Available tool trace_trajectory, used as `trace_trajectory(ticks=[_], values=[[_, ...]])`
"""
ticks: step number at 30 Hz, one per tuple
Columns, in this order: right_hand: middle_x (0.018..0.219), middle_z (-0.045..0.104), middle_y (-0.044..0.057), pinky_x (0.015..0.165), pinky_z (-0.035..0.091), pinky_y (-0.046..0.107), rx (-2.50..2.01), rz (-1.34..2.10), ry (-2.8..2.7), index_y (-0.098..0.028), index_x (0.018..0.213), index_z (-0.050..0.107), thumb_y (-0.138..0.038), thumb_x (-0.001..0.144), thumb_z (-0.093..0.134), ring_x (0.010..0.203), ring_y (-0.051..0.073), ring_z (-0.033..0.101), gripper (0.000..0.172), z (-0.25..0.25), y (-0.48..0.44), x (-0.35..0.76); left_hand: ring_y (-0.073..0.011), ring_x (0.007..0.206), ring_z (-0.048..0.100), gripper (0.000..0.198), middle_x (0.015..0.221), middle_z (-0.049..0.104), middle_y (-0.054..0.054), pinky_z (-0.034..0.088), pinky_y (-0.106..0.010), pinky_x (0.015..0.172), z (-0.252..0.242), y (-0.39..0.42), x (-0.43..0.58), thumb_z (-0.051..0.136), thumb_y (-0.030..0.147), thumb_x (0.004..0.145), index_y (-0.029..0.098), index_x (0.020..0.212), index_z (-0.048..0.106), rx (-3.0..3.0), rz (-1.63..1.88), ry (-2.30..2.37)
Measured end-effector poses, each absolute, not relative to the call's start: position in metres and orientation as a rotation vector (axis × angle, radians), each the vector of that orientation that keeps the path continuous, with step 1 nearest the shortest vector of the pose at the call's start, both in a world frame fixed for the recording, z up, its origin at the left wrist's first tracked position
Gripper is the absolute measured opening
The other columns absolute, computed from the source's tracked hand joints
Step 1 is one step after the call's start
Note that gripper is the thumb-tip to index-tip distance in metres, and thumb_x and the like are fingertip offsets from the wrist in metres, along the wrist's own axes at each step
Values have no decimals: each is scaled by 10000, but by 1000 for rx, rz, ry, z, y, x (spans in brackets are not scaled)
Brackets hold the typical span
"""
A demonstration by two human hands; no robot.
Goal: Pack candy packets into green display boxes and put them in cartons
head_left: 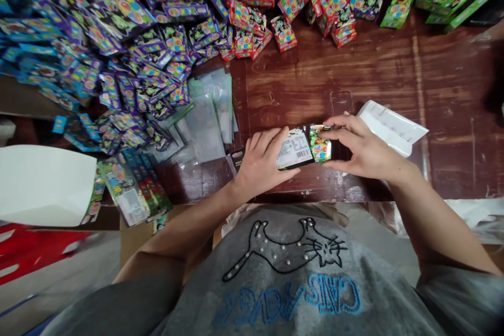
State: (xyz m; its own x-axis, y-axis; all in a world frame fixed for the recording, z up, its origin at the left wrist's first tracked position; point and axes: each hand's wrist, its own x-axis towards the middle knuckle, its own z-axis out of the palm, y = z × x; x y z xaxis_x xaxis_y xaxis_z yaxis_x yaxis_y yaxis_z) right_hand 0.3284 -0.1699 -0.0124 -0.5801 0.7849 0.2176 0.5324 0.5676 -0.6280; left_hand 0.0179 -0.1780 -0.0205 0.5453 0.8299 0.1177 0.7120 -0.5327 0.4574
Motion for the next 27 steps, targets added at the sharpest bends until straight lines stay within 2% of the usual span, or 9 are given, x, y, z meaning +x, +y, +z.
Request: trace_trajectory(ticks=[6, 11, 14, 16, 18, 20, 22, 24, 27], values=[[1529, 621, 137, 1283, 416, 649, -976, 818, -2313, -273, 1463, 643, -431, 939, 819, 1404, 352, 618, 575, -13, -167, 327, -402, 1341, 601, 1005, 1518, 612, -190, 459, -552, 1159, -24, -185, 23, 921, 456, 804, 188, 1629, 415, 2432, 453, 1290], [1574, 607, 143, 1306, 375, 673, -936, 826, -2331, -288, 1518, 588, -459, 967, 792, 1452, 334, 606, 612, -16, -163, 327, -391, 1349, 619, 996, 1509, 612, -201, 475, -539, 1150, -25, -188, 28, 918, 455, 808, 176, 1624, 419, 2456, 463, 1287], [1659, 535, 141, 1288, 412, 661, -907, 875, -2281, -317, 1627, 468, -495, 963, 788, 1527, 349, 539, 758, -19, -165, 318, -384, 1385, 597, 1040, 1526, 585, -199, 474, -550, 1184, -23, -189, 33, 932, 472, 806, 192, 1645, 387, 2378, 543, 1310], [1639, 544, 148, 1262, 448, 651, -1045, 805, -2100, -320, 1641, 444, -528, 927, 816, 1525, 376, 527, 832, -22, -170, 307, -383, 1432, 557, 1134, 1564, 540, -189, 469, -560, 1216, -21, -188, 39, 956, 526, 778, 229, 1677, 331, 2223, 633, 1381], [1537, 617, 139, 1210, 510, 609, -1210, 767, -1875, -315, 1595, 492, -511, 950, 788, 1430, 364, 601, 737, -27, -178, 295, -367, 1447, 540, 1139, 1579, 521, -173, 480, -558, 1219, -21, -188, 46, 926, 563, 814, 277, 1702, 272, 2054, 707, 1415], [1427, 675, 111, 1087, 600, 524, -1279, 847, -1703, -314, 1545, 529, -457, 1005, 717, 1253, 304, 696, 590, -32, -187, 283, -335, 1431, 558, 960, 1575, 537, -155, 508, -543, 1192, -24, -188, 51, 794, 520, 958, 319, 1713, 235, 1923, 755, 1395], [1341, 712, 75, 926, 646, 431, -1275, 973, -1606, -313, 1487, 572, -425, 1022, 695, 1067, 238, 733, 494, -36, -193, 276, -310, 1411, 585, 773, 1577, 561, -137, 534, -525, 1156, -30, -188, 51, 644, 427, 1061, 343, 1712, 236, 1827, 781, 1337], [1241, 745, 44, 829, 645, 378, -1272, 1072, -1570, -300, 1387, 637, -425, 1009, 719, 950, 199, 727, 407, -40, -197, 272, -299, 1367, 625, 696, 1555, 597, -123, 566, -503, 1105, -37, -187, 47, 612, 385, 1068, 339, 1689, 300, 1739, 784, 1247], [1205, 759, 45, 833, 650, 374, -1284, 1173, -1548, -284, 1310, 675, -443, 993, 740, 954, 195, 726, 361, -44, -202, 273, -247, 1169, 716, 595, 1391, 702, -100, 613, -422, 981, -43, -182, 36, 690, 378, 1003, 283, 1556, 492, 1572, 755, 1104]])
